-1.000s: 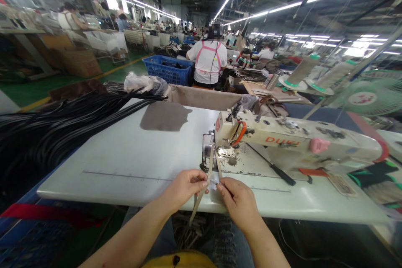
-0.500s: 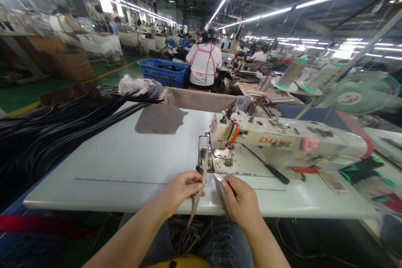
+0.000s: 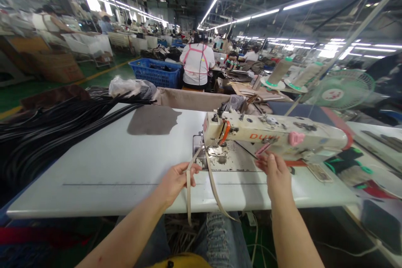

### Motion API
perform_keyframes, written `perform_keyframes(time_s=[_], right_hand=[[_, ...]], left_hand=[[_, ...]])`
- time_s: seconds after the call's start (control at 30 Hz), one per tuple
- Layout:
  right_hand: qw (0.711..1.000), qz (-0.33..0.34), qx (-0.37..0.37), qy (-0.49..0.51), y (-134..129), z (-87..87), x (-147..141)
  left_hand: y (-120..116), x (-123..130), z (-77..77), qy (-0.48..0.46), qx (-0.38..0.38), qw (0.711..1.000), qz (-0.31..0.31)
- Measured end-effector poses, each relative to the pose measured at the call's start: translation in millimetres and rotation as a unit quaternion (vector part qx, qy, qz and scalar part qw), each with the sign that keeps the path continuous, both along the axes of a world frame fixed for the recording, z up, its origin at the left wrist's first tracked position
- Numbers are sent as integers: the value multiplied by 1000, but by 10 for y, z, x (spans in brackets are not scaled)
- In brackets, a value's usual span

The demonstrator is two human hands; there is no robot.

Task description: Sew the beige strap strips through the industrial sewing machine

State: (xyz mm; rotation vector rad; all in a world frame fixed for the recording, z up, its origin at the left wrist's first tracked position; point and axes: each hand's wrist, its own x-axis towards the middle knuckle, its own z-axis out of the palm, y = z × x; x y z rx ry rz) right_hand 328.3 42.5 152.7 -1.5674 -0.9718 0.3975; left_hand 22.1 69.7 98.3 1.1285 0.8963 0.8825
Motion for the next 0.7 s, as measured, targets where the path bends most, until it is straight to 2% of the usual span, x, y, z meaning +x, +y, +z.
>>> perform_keyframes(time_s=[0.07, 0.1, 0.2, 0.27, 0.37, 0.47, 0.53, 0.6, 0.7], right_hand=[[999, -1, -32, 1, -67, -149, -44], [999, 1, -47, -9, -117, -230, -97], [991, 59, -94, -68, -287, -415, -368], [981, 117, -112, -107, -389, -455, -599], [954, 187, -140, -189, -479, -418, -916], [887, 227, -196, -352, -466, -379, -1131], [835, 224, -241, -441, -401, -386, -1217], [802, 210, -275, -487, -310, -410, -1267], [791, 196, -294, -500, -179, -447, -1297]], left_hand=[[60, -17, 21, 99, 128, 987, 1], [84, -24, 38, 154, 198, 968, -10], [106, -7, 81, 285, 367, 879, -109], [68, 28, 74, 339, 422, 821, -182], [-21, 51, -11, 412, 453, 761, -215], [-42, -29, -138, 462, 481, 716, -207], [19, -143, -211, 493, 492, 694, -182], [131, -293, -262, 536, 480, 680, -137], [318, -555, -299, 603, 430, 668, -68]])
